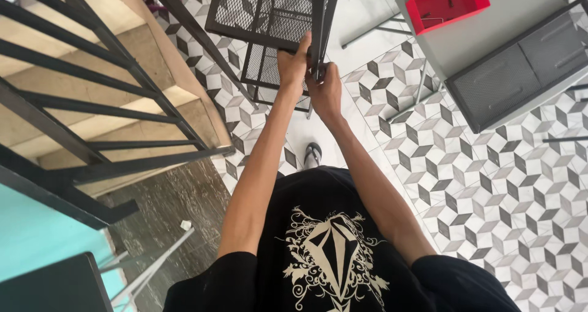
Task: The person assembles a metal mesh shelving unit by hand. They insert a mesh shelf into the frame, then repeatedly tighten fasteners at the frame corners to secure the shelf in place.
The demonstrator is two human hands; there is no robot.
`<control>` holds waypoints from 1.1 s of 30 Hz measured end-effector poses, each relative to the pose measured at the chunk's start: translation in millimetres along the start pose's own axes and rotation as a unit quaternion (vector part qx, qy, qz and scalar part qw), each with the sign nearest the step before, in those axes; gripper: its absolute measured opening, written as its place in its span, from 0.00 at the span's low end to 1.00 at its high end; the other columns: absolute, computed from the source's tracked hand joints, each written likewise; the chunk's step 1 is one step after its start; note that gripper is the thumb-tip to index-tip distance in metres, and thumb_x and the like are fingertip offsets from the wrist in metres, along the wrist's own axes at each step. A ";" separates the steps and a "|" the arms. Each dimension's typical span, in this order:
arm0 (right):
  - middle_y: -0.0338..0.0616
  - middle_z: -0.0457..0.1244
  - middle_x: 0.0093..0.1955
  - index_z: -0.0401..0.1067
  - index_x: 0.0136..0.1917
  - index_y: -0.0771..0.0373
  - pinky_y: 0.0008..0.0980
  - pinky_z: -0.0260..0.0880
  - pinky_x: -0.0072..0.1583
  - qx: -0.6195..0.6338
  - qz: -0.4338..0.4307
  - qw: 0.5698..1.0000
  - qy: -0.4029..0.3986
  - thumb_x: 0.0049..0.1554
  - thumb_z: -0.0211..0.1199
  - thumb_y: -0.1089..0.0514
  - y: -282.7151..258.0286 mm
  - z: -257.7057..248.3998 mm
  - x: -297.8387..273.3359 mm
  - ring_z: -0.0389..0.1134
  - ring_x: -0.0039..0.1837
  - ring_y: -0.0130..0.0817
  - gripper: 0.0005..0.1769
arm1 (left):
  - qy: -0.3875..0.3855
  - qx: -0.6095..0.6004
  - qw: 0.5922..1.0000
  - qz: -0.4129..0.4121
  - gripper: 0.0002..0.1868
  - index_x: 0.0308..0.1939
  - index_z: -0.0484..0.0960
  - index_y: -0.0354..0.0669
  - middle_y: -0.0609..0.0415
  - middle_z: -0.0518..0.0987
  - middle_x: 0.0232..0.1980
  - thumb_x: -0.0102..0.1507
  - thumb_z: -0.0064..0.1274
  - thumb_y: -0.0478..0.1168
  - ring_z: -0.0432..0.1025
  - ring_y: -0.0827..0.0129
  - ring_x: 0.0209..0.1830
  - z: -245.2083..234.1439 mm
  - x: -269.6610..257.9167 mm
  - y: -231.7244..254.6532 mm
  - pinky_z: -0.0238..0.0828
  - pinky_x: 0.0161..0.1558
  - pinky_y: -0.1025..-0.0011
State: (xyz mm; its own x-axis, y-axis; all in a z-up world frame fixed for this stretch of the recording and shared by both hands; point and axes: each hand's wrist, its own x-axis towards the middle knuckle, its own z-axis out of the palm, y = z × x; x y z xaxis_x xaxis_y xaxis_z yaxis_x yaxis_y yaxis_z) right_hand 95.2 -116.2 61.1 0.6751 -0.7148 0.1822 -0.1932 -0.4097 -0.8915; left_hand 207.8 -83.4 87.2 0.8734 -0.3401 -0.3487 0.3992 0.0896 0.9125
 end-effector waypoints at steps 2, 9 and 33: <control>0.48 0.55 0.45 0.60 0.49 0.69 0.37 0.65 0.41 -0.010 -0.044 0.999 0.027 0.60 0.66 0.60 1.2 -5.9 -4.4 0.60 0.41 0.38 0.16 | -0.018 0.011 1.000 0.016 0.19 0.30 0.82 0.38 0.56 0.80 0.29 0.64 0.61 0.51 0.74 0.75 0.24 -2.9 -6.9 7.3 0.74 0.30 0.73; 0.37 0.56 0.38 0.67 0.57 0.67 0.29 0.67 0.37 0.322 0.196 0.911 -0.169 0.68 0.41 0.59 3.6 -40.8 -25.5 0.55 0.35 0.24 0.15 | -0.164 -0.033 0.986 0.012 0.10 0.36 0.84 0.35 0.54 0.84 0.35 0.62 0.59 0.41 0.79 0.73 0.34 -16.7 -18.9 24.7 0.80 0.43 0.72; 0.48 0.70 0.49 0.67 0.53 0.67 0.33 0.78 0.56 0.377 0.214 0.856 -0.282 0.68 0.42 0.48 -27.4 -48.4 -2.6 0.75 0.48 0.32 0.21 | -0.136 0.083 0.986 0.044 0.40 0.53 0.59 0.14 0.42 0.82 0.42 0.60 0.65 0.47 0.82 0.64 0.39 -27.8 0.3 17.5 0.82 0.52 0.69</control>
State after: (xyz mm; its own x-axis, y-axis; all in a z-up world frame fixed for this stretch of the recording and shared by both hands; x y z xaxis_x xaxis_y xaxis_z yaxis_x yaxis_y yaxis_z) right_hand 64.3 -130.6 105.1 0.9349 -0.2339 -0.2668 -0.1371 0.4552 -0.8798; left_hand 222.8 -55.9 97.1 0.7861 -0.5789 -0.2166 0.2538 -0.0173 0.9671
